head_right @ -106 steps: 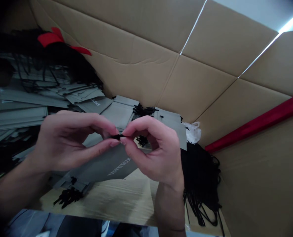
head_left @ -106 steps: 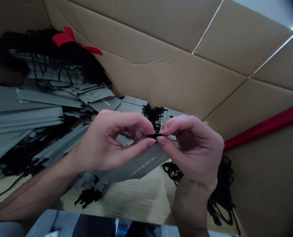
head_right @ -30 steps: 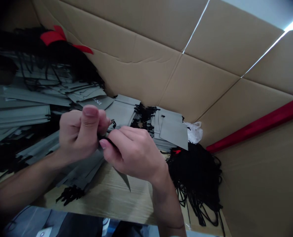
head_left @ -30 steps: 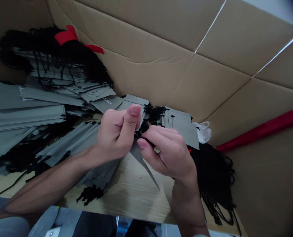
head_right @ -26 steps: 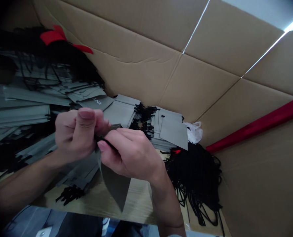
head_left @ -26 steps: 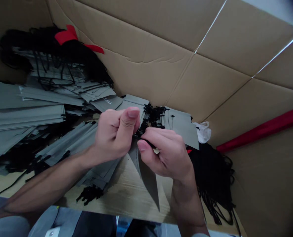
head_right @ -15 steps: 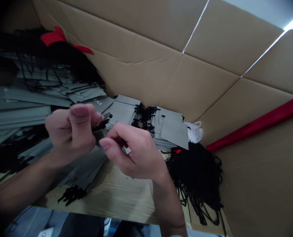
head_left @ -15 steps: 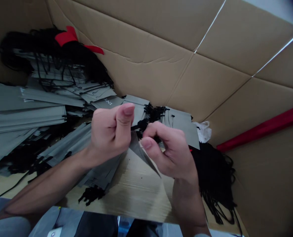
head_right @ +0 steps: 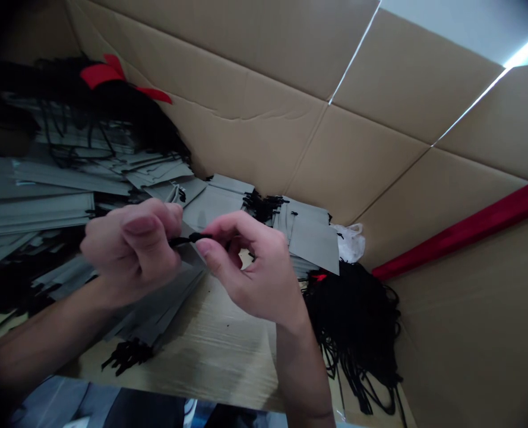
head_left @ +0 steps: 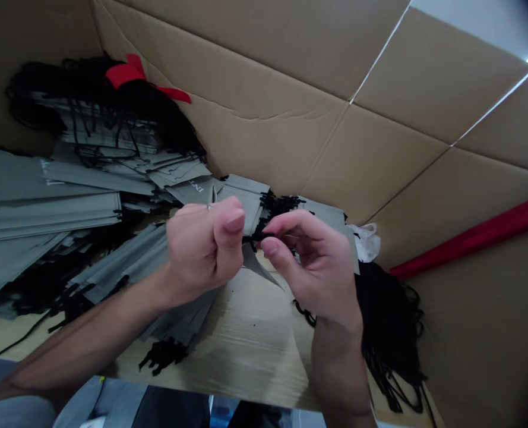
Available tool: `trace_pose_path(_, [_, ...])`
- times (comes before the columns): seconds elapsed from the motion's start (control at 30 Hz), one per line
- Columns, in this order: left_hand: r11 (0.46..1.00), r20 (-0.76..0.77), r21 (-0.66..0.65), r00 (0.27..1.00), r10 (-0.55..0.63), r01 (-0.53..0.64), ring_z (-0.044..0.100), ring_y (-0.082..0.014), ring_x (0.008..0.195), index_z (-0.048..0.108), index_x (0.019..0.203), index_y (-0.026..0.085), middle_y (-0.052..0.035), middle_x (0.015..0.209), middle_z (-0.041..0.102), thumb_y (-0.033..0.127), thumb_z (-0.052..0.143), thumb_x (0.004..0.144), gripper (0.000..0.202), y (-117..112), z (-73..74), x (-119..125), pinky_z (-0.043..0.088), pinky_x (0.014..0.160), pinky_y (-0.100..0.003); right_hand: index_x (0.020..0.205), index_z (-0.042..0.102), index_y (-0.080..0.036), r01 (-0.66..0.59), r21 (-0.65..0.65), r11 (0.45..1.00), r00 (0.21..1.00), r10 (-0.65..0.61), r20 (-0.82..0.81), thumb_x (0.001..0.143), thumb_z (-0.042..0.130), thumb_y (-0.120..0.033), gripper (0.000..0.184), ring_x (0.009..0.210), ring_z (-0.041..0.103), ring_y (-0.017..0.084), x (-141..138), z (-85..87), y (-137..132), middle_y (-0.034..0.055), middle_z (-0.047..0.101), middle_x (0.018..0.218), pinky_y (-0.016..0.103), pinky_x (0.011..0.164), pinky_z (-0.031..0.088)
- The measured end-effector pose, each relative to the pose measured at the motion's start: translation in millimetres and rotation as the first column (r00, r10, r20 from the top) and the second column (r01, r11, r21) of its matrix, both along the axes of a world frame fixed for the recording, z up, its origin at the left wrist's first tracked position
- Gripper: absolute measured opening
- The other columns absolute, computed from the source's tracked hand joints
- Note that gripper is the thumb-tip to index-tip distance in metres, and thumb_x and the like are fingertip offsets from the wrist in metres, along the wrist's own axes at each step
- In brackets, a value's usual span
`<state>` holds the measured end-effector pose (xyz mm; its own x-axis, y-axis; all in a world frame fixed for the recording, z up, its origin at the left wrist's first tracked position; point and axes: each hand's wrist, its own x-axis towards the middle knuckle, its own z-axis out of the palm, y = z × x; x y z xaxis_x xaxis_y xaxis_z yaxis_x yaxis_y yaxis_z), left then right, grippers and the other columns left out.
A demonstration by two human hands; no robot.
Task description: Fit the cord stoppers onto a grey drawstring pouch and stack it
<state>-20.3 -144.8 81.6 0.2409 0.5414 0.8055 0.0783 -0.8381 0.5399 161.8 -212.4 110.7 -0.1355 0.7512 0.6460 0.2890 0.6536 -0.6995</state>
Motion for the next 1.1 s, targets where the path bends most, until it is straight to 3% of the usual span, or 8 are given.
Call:
trace_pose_path(0.1, [0.978,0.066,0.207,0.998,0.016,-0.029,0.037,-0.0116,0.056,0.051,0.080,0.023,0.0038,0.068,0.045,0.045,0.048,0.117,0.043,-1.9,8.3,4.2,0.027,0.056,-0.034,0.108,0.078,-0.022,-0.002,-0.007,1.000,1.000,0.002,-0.028,0.104,0.077,-0.021,0.004,0.079,0.073,0.012,-0.8,-0.4,-1.6,0.0001,0.078,0.094,0.023,0.069,0.062])
trace_pose_path(0.17, [0.959,0.041,0.283,0.999,-0.012,0.000,0.043,-0.0082,0.054,0.060,0.094,0.023,0.0053,0.072,0.056,0.027,0.066,0.103,0.011,-3.9,14.0,5.9,0.033,0.051,-0.028,0.110,0.078,-0.023,0.016,-0.019,1.000,0.999,-0.017,-0.036,0.105,0.075,-0.019,0.008,0.082,0.074,0.012,-0.4,0.0,-4.7,-0.0003,0.080,0.097,0.023,0.073,0.063])
trace_pose_path(0.33, [0.950,0.076,0.310,0.996,-0.052,0.026,0.059,-0.0087,0.057,0.065,0.099,0.022,0.0029,0.076,0.068,0.015,0.073,0.080,0.022,-8.2,17.7,6.4,0.044,0.049,-0.025,0.108,0.077,-0.025,0.085,0.004,0.996,0.996,-0.085,0.001,0.102,0.074,-0.012,0.015,0.078,0.071,0.009,-2.2,1.0,-13.3,-0.0041,0.078,0.093,0.020,0.070,0.061])
trace_pose_path(0.53, [0.961,0.082,0.276,0.997,0.006,-0.029,0.060,-0.0082,0.055,0.064,0.086,0.022,0.0049,0.070,0.069,0.015,0.072,0.075,0.016,-15.3,21.1,3.4,0.045,0.048,-0.025,0.104,0.075,-0.025,0.165,0.068,0.984,0.983,-0.169,0.067,0.094,0.075,-0.004,0.023,0.074,0.071,0.006,-7.4,0.8,-16.5,-0.0076,0.078,0.090,0.016,0.070,0.061])
trace_pose_path(0.7, [0.959,0.085,0.284,0.996,-0.036,0.010,0.060,-0.0078,0.053,0.064,0.083,0.022,0.0060,0.067,0.067,0.014,0.072,0.072,0.015,-15.3,24.9,3.0,0.045,0.047,-0.024,0.104,0.074,-0.024,0.157,0.078,0.984,0.983,-0.164,0.083,0.094,0.074,-0.005,0.022,0.074,0.072,0.009,-6.2,1.4,-17.0,-0.0057,0.077,0.089,0.020,0.068,0.062])
trace_pose_path(0.97, [0.958,0.052,0.265,0.990,-0.130,0.111,0.057,-0.0094,0.057,0.066,0.087,0.019,0.0023,0.073,0.067,0.017,0.076,0.077,0.014,-9.5,24.4,0.7,0.042,0.048,-0.026,0.104,0.073,-0.024,0.037,0.003,0.999,0.999,-0.037,0.019,0.104,0.075,-0.018,0.007,0.077,0.071,0.009,-2.6,7.3,-16.3,-0.0042,0.074,0.091,0.021,0.072,0.062])
trace_pose_path(1.03, [0.971,0.083,0.199,0.985,-0.151,0.132,0.059,-0.0118,0.060,0.065,0.086,0.021,-0.0004,0.073,0.067,0.023,0.071,0.090,0.008,-7.7,24.1,2.0,0.041,0.049,-0.028,0.101,0.071,-0.024,0.054,0.005,0.999,0.998,-0.054,0.020,0.107,0.073,-0.019,0.008,0.073,0.069,0.008,-0.1,8.3,-17.2,-0.0050,0.072,0.087,0.021,0.070,0.060])
trace_pose_path(1.1, [0.987,0.155,0.123,0.981,-0.121,0.103,0.060,-0.0127,0.061,0.060,0.078,0.021,-0.0018,0.071,0.065,0.027,0.060,0.107,0.029,-5.0,23.7,4.1,0.042,0.053,-0.030,0.101,0.070,-0.024,0.075,0.003,0.997,0.996,-0.075,0.044,0.107,0.073,-0.022,0.008,0.074,0.069,0.009,3.6,8.8,-17.9,-0.0042,0.071,0.088,0.022,0.069,0.059])
